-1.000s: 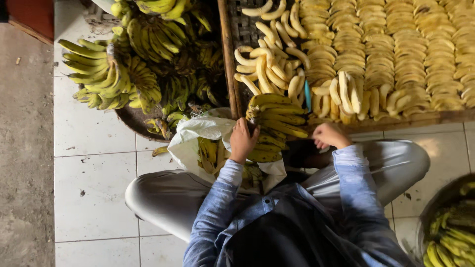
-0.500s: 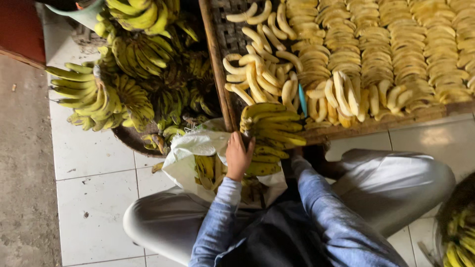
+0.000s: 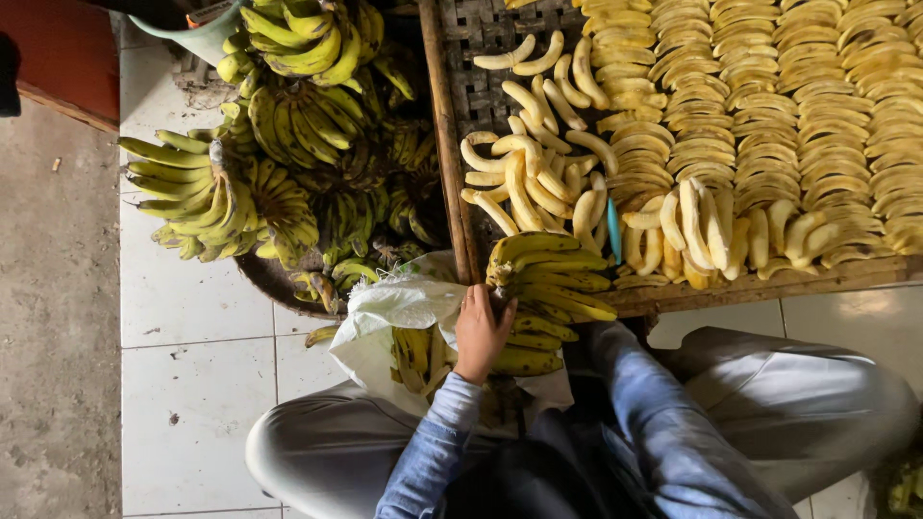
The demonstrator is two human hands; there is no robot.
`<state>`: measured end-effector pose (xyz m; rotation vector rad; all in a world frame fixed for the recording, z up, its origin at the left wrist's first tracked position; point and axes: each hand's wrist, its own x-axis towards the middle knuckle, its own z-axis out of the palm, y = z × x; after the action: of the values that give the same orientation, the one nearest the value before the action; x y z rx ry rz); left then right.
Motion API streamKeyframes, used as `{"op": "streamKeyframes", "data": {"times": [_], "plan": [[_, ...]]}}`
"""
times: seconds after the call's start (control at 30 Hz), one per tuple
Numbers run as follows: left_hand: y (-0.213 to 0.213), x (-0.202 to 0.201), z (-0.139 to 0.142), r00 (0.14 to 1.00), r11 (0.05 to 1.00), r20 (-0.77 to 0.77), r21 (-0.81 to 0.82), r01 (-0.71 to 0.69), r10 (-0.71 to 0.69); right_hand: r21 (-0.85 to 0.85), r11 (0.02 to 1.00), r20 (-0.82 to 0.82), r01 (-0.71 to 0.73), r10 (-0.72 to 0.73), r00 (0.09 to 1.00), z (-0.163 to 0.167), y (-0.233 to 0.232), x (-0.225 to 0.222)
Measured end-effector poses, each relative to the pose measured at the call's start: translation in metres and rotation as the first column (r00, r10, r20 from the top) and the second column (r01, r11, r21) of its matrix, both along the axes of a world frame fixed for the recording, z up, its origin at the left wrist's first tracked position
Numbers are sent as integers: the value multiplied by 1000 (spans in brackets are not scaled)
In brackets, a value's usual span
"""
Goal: The person sits on the floor and uses a small knife to peel green bananas one at a time, cutting the peel and removing it by hand. Peeled bananas are placed onto a slatted wooden tray alongside already peeled bananas, and peels are set aside.
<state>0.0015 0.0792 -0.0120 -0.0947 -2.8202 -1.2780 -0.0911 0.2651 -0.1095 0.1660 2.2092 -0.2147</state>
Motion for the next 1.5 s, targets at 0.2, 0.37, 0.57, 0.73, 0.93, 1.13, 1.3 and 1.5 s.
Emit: {"op": "streamKeyframes", "data": {"times": [0.2,0.37,0.57,0.73,0.93,1.13,1.3,1.5], "plan": [[-6,-7,9,999,992,-10,121,41,-40,24,982,463,-188,156,872,18,117,116],[-17,-4,22,984,987,-180,157,33,-5,-292,949,235,-119,192,953,85,188,179],[-18,18,54,938,659,226,752,4,-263,-809,585,-86,-49,-36,996,150,163,208],[-30,25,84,732,428,83,853,298,-676,-837,540,-167,-86,-102,981,158,110,176],[-56,2,117,759,601,-147,524,604,-635,-792,532,-459,-299,-197,866,176,57,125],[-48,6,120,776,660,-283,411,630,-564,-617,580,-781,-532,-368,504,185,1,97],[-59,4,98,795,730,-312,321,604,-520,-579,632,-813,-516,-395,428,180,-13,89],[-51,8,58,905,495,104,859,127,-412,-641,619,-731,-454,-312,607,161,23,66]]}}
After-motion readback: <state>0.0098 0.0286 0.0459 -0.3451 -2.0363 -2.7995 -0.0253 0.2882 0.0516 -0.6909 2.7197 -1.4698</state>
